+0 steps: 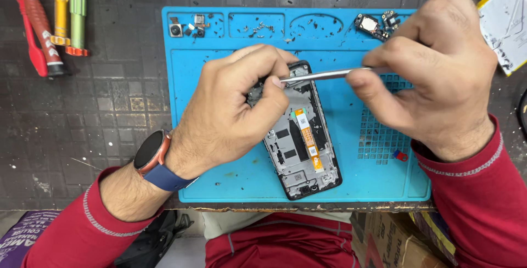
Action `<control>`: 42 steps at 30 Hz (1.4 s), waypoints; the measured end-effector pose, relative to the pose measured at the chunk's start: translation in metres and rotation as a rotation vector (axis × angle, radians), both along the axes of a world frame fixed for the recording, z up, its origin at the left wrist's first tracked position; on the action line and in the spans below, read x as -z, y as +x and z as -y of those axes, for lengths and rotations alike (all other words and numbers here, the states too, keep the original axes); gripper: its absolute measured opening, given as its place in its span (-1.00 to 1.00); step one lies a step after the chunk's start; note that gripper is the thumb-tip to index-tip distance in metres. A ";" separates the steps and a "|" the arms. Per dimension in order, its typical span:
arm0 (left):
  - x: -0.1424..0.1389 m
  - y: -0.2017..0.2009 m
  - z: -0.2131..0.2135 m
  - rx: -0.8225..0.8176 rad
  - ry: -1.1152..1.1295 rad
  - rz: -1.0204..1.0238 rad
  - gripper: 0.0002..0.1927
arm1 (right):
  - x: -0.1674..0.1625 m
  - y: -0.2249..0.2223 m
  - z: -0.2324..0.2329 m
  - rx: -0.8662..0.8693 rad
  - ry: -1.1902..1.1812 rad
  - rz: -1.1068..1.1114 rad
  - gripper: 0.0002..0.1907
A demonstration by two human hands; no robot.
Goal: The person works on a disassembled smartphone frame on a blue repair mat, using tweezers and a metal pry tool to scrape and remove old adhesive and debris from the frame edges and interior. They rotate the phone repeatedly to reach different sides and pick small debris away by hand.
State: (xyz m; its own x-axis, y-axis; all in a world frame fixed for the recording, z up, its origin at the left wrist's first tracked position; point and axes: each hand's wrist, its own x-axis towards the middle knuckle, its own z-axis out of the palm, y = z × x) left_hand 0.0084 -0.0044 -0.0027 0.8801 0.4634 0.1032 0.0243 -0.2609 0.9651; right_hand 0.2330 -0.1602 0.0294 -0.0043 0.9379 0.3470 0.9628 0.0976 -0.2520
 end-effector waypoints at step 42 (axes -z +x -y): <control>-0.004 0.003 0.002 0.050 0.037 -0.001 -0.90 | 0.028 -0.031 0.001 -0.154 -0.102 -1.204 -0.65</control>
